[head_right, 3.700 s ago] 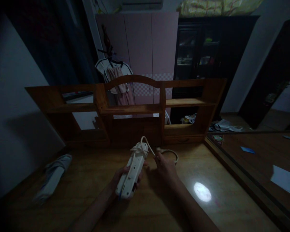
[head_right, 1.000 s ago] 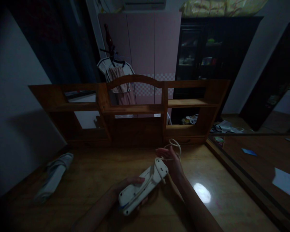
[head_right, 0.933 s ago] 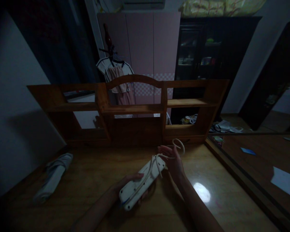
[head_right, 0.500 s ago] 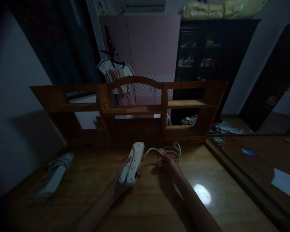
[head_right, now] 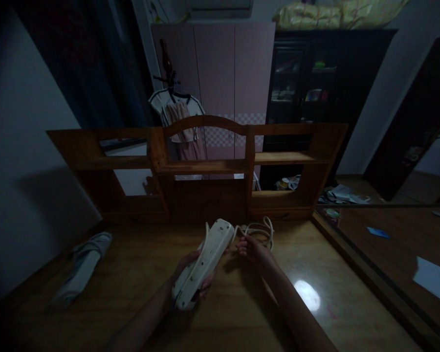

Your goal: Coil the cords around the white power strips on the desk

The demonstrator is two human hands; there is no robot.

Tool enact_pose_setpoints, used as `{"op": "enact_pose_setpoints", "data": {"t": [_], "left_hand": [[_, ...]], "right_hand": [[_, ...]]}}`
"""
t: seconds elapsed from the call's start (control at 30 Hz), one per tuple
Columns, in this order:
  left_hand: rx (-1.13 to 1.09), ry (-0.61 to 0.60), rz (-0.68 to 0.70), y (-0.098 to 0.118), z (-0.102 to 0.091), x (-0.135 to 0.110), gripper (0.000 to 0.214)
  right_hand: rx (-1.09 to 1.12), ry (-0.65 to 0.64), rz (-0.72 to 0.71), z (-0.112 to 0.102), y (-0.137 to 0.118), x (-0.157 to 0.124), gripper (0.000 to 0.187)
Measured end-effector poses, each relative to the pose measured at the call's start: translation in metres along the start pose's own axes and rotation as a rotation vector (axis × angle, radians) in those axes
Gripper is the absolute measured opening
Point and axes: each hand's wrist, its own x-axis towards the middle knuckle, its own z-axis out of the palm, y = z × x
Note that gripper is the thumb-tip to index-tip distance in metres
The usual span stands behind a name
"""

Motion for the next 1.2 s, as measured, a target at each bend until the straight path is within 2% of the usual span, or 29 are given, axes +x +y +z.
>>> {"op": "enact_pose_setpoints", "data": {"t": [0.13,0.27,0.43,0.5,0.6,0.67,0.77,0.87,0.97,1.03,1.1,1.2], "left_hand": [[0.001,-0.025,-0.092,-0.002,0.003,-0.003,0.074],[0.012,-0.013,-0.2,-0.006,-0.002,-0.004,0.068],[0.033,0.168,-0.29,-0.017,-0.014,-0.002,0.056],[0.052,0.265,-0.251,-0.021,-0.016,0.001,0.055],[0.106,0.385,-0.079,-0.023,-0.014,0.008,0.053],[0.121,0.451,0.036,-0.02,-0.011,0.012,0.052],[0.085,0.516,0.138,-0.012,-0.006,0.014,0.05],[0.031,0.453,0.204,-0.004,-0.001,0.011,0.054],[0.013,0.298,0.166,0.0,0.002,0.007,0.059],[0.019,0.21,0.112,0.001,0.003,0.004,0.062],[0.019,0.151,0.034,0.001,0.004,0.001,0.063],[0.022,0.096,-0.139,0.0,0.004,-0.004,0.061]], "right_hand": [[0.063,0.039,0.008,0.003,-0.007,-0.001,0.006],[0.263,0.061,-0.003,0.013,-0.023,-0.009,0.011],[0.431,0.041,0.007,0.022,-0.038,-0.019,0.012],[0.469,0.044,0.012,0.021,-0.039,-0.019,0.008],[0.507,0.053,0.01,0.016,-0.035,-0.017,0.006],[0.501,0.057,0.005,0.014,-0.032,-0.014,0.008],[0.438,0.026,-0.014,0.014,-0.028,-0.012,0.011],[0.295,-0.048,-0.041,0.019,-0.027,-0.011,0.017],[0.085,-0.087,-0.041,0.024,-0.025,-0.013,0.031],[-0.067,-0.049,-0.082,0.027,-0.022,-0.016,0.032],[-0.21,0.019,-0.181,0.029,-0.018,-0.02,0.028],[-0.328,0.111,-0.311,0.033,-0.013,-0.024,0.023]]}}
